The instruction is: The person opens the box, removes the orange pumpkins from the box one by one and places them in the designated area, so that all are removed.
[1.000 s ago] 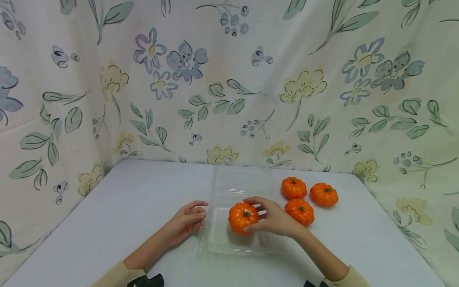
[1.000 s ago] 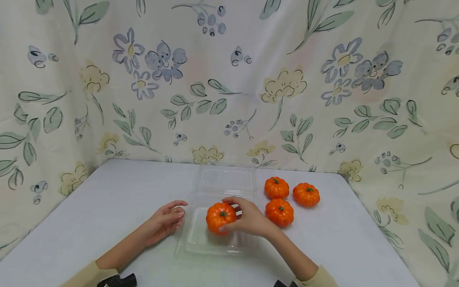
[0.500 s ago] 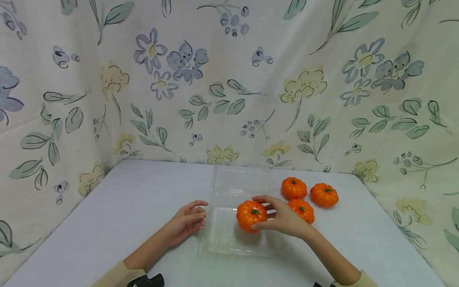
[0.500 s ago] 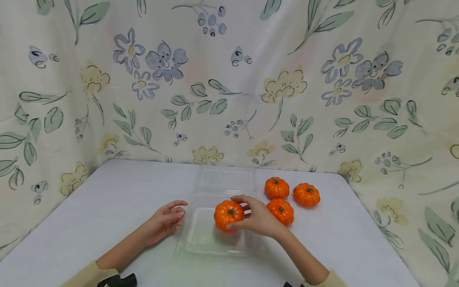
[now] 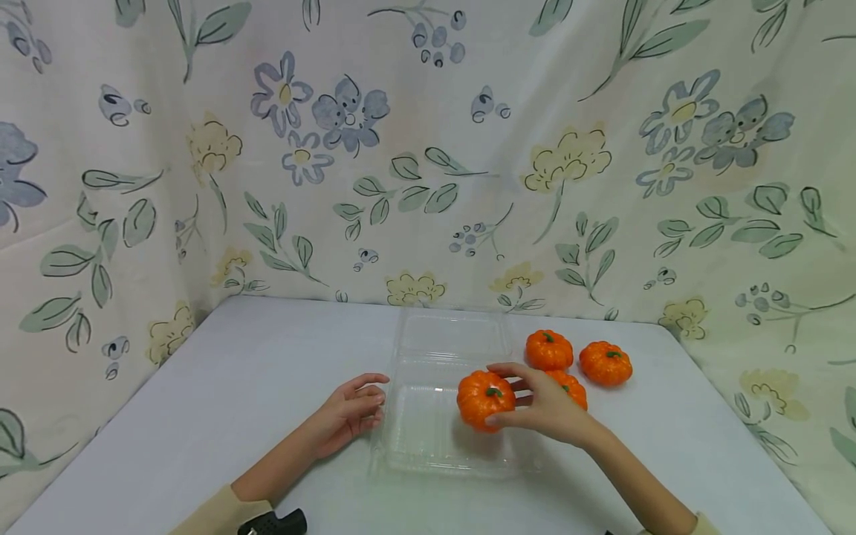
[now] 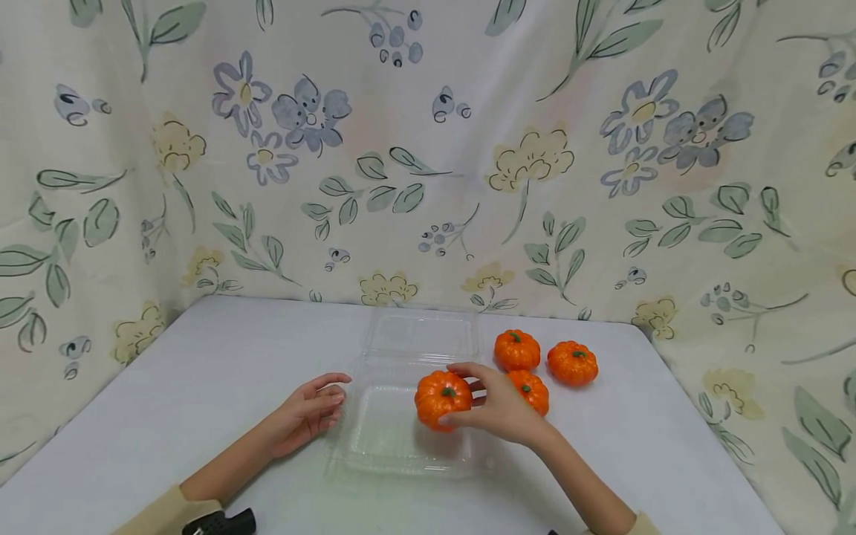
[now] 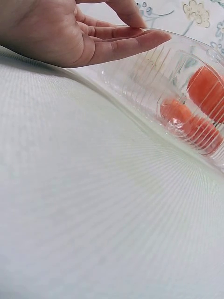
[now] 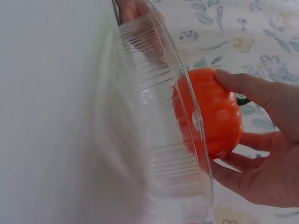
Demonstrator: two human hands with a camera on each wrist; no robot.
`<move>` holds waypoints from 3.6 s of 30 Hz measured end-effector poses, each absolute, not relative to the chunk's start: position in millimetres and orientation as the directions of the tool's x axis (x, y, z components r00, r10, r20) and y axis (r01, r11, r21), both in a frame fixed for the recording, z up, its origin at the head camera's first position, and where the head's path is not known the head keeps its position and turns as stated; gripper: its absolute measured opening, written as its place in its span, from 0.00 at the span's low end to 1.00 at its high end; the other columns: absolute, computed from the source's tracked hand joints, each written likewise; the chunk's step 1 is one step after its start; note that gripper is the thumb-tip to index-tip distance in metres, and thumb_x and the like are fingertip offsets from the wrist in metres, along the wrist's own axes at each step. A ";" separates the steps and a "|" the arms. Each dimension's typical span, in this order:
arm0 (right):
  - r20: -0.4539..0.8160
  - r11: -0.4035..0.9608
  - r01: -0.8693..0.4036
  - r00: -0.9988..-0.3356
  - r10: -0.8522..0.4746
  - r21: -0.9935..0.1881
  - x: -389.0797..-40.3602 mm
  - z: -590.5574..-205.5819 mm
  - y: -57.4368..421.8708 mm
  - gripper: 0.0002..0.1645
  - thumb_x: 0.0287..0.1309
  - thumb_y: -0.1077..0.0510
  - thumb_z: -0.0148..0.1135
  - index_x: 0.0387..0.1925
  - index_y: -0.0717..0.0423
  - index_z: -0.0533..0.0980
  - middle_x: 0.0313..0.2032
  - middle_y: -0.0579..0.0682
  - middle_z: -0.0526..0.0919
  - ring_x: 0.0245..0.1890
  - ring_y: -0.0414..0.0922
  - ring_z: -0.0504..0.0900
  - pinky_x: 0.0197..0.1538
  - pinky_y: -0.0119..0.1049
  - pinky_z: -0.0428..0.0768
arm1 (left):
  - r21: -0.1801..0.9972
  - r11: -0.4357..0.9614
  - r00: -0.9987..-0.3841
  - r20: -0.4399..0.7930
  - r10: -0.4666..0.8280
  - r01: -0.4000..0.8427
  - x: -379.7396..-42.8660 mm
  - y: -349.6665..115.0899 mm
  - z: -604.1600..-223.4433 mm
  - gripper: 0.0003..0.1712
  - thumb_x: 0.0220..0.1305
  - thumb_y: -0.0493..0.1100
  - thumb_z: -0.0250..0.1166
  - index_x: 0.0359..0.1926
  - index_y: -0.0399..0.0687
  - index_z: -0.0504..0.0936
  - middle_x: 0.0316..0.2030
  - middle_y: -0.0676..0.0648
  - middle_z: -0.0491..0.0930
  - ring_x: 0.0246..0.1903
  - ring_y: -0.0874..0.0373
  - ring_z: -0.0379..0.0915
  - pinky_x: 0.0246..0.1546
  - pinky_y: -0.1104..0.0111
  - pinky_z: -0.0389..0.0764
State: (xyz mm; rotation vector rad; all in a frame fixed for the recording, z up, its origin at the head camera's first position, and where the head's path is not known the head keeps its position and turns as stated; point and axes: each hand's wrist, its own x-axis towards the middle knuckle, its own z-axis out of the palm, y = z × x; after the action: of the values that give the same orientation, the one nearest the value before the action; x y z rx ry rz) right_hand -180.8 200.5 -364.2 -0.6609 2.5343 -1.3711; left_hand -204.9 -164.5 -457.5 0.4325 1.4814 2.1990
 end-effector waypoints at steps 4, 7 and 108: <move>0.054 0.480 -0.293 -0.891 -0.451 -0.827 -179.2 -363.8 206.2 0.43 0.57 0.55 0.80 0.70 0.64 0.71 0.65 0.63 0.78 0.58 0.57 0.82 0.55 0.40 0.87 | 0.928 -0.320 -0.850 0.007 0.527 -0.191 -205.4 -164.7 -457.5 0.16 0.79 0.31 0.55 0.61 0.49 0.71 0.39 0.56 0.81 0.34 0.66 0.80 0.40 0.75 0.84; 0.053 0.481 -0.281 -0.899 -0.435 -0.830 -178.1 -363.5 211.2 0.43 0.57 0.55 0.80 0.70 0.64 0.72 0.65 0.62 0.78 0.58 0.56 0.81 0.55 0.40 0.87 | 0.929 -0.315 -0.853 0.001 0.522 -0.192 -205.5 -164.2 -457.1 0.15 0.79 0.31 0.55 0.61 0.48 0.71 0.39 0.56 0.81 0.34 0.66 0.80 0.40 0.75 0.84; 0.039 0.706 -0.084 -0.996 -0.080 -0.703 -164.9 -361.8 350.5 0.47 0.68 0.50 0.71 0.76 0.68 0.60 0.72 0.74 0.65 0.62 0.72 0.76 0.48 0.42 0.87 | 0.932 -0.320 -0.851 0.024 0.525 -0.171 -205.5 -165.6 -458.9 0.15 0.78 0.31 0.56 0.60 0.48 0.72 0.39 0.56 0.81 0.33 0.65 0.80 0.40 0.75 0.85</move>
State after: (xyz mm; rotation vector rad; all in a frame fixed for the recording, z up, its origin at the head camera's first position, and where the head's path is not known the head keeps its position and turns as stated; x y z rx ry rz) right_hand -164.9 350.5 -361.8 -0.1401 2.9061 -1.1985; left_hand -205.5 -165.6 -458.9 0.4533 1.4952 2.2023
